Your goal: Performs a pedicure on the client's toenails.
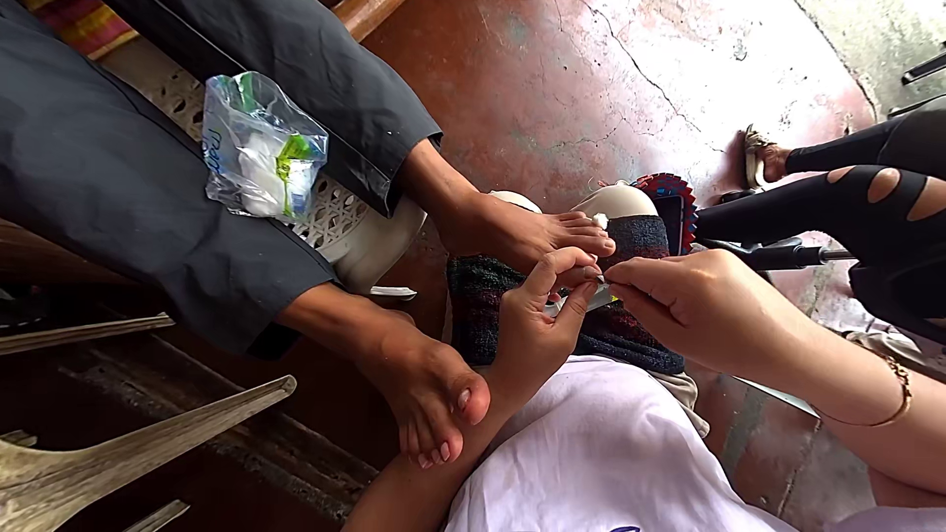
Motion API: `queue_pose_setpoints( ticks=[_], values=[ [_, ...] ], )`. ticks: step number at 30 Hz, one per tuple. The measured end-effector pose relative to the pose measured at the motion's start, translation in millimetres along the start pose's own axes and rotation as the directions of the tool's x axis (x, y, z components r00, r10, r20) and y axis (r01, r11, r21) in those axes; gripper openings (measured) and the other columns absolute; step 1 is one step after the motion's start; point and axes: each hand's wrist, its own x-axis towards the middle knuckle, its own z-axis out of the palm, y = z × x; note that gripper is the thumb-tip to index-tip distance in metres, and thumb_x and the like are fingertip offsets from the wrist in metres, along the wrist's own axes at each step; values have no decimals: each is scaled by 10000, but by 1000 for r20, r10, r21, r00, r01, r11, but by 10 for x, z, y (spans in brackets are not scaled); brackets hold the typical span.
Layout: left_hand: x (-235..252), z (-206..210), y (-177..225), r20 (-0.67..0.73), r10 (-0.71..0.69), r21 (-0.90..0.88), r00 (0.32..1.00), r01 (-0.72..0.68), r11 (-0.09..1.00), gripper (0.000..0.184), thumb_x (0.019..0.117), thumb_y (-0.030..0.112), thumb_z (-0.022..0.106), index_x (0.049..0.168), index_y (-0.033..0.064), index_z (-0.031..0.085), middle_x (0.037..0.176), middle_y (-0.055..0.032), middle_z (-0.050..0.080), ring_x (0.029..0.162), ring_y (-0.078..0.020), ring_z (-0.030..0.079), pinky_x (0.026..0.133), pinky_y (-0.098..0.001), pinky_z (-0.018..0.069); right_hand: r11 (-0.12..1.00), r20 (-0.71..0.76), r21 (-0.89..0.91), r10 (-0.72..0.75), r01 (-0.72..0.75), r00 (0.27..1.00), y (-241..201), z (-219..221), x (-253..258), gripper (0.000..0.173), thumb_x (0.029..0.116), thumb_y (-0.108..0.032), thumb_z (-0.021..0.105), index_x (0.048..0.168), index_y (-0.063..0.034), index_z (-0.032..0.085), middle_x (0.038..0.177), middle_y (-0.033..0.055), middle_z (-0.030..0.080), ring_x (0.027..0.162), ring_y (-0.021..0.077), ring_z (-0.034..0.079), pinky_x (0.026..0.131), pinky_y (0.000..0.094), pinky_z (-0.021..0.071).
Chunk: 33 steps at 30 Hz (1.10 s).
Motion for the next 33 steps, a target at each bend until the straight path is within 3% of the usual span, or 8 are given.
queue_pose_setpoints(
  ticks=[3, 9, 21, 33],
  values=[
    [-3, 0, 4, 0, -2, -6, 1000, 2, 1000, 289, 932, 23, 679, 1220, 50, 661, 1069, -15, 736, 949, -80, 693, 813, -246, 586, 987, -61, -93, -139, 133, 988, 35, 60, -29, 220, 982, -115, 519, 882, -42, 700, 564, -10, 518, 477, 90, 491, 422, 258, 354],
    [-3, 0, -5, 2, -6, -3, 1000, 6, 1000, 282, 934, 34, 681, 1215, 49, 664, 1068, -18, 737, 940, -84, 696, 808, -252, 590, 941, -116, -246, -266, 232, 957, 84, 160, -85, 219, 994, -87, 534, 983, 12, 729, 595, 66, 600, 480, 188, 564, 411, 314, 377],
    [7, 5, -8, 6, 10, -13, 1000, -10, 1000, 296, 924, 13, 687, 1218, 32, 654, 1071, -32, 733, 960, -102, 704, 844, -279, 604, 912, -174, -354, -281, 206, 944, 67, 261, -159, 208, 993, -70, 556, 1051, 3, 741, 746, 122, 669, 582, 240, 623, 459, 334, 426],
    [6, 6, -9, 5, 15, 4, 1000, -15, 1000, 292, 925, 18, 681, 1213, 39, 648, 1076, -23, 738, 971, -92, 700, 811, -253, 593, 939, -178, -280, -257, 201, 950, 72, 302, -168, 199, 989, -61, 562, 1055, 24, 730, 698, 130, 634, 561, 243, 610, 460, 330, 441]
  ],
)
